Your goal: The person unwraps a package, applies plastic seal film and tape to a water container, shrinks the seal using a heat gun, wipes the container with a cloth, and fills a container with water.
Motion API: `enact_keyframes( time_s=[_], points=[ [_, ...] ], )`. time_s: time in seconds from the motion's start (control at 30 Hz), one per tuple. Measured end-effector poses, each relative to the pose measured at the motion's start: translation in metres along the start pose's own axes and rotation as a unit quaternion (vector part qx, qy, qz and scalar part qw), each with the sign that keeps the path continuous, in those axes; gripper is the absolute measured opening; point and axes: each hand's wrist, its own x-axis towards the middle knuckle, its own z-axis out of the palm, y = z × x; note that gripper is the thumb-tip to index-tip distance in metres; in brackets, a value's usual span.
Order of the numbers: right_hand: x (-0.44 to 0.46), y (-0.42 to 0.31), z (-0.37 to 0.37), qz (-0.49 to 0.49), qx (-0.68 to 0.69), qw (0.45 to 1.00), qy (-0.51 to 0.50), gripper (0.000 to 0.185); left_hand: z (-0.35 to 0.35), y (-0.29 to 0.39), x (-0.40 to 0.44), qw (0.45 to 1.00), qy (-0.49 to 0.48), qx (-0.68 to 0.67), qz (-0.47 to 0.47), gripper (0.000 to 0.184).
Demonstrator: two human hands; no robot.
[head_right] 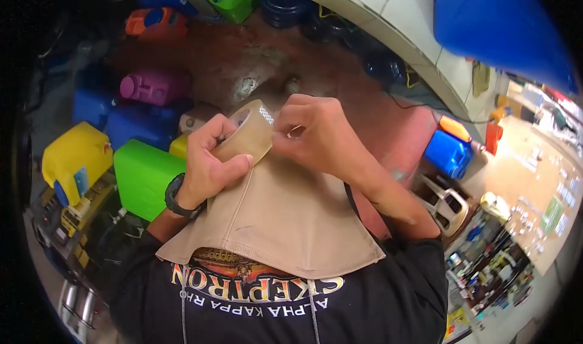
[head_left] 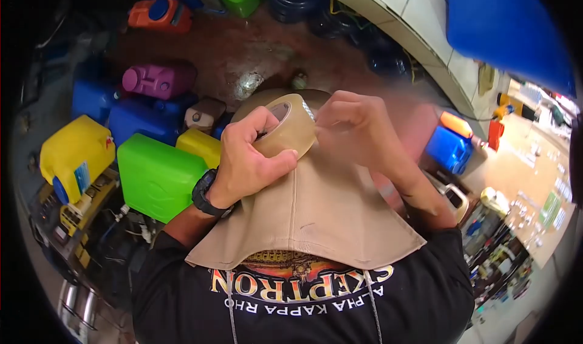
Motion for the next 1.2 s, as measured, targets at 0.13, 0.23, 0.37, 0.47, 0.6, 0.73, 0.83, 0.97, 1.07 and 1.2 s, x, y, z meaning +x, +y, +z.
enact_keyframes(
  time_s=[0.13, 0.23, 0.37, 0.47, 0.6, 0.73, 0.83, 0.97, 1.07, 1.2],
  points=[
    [-0.019, 0.007, -0.009, -0.005, 0.058, 0.998, 0.032, 0.011, -0.001, 0.014, 0.016, 0.998, -0.056, 0.013, 0.033, 0.028],
    [-0.034, 0.01, -0.032, -0.02, 0.018, 0.998, 0.058, 0.027, 0.006, 0.025, 0.025, 0.994, -0.102, 0.018, 0.021, 0.027],
    [-0.05, 0.015, -0.054, -0.029, 0.041, 0.995, 0.086, 0.043, 0.037, 0.038, 0.033, 0.99, -0.138, 0.021, 0.004, 0.024],
    [-0.065, 0.034, -0.068, -0.033, 0.046, 0.997, 0.048, 0.05, 0.072, 0.042, 0.042, 0.989, -0.142, 0.034, 0.026, 0.025],
    [-0.088, 0.062, -0.104, -0.038, 0.028, 0.997, 0.055, 0.048, 0.124, 0.052, 0.052, 0.986, -0.145, 0.063, 0.045, 0.026],
    [-0.104, 0.096, -0.133, -0.054, 0.049, 0.996, 0.048, 0.04, 0.17, 0.051, 0.06, 0.986, -0.146, 0.077, 0.029, 0.027],
    [-0.112, 0.127, -0.153, -0.087, 0.037, 0.993, 0.063, 0.035, 0.195, 0.056, 0.065, 0.986, -0.141, 0.081, 0.042, 0.027],
    [-0.132, 0.109, -0.177, -0.055, 0.078, 0.98, 0.172, 0.028, 0.217, 0.062, 0.07, 0.991, -0.087, 0.085, 0.061, 0.029],
    [-0.147, 0.101, -0.177, -0.001, -0.011, 0.985, 0.171, 0.02, 0.227, 0.068, 0.071, 0.986, -0.087, 0.117, 0.079, 0.028],
    [-0.146, 0.093, -0.162, 0.063, -0.036, 0.981, 0.181, 0.017, 0.221, 0.077, 0.076, 0.98, -0.099, 0.147, 0.096, 0.028]
  ],
)
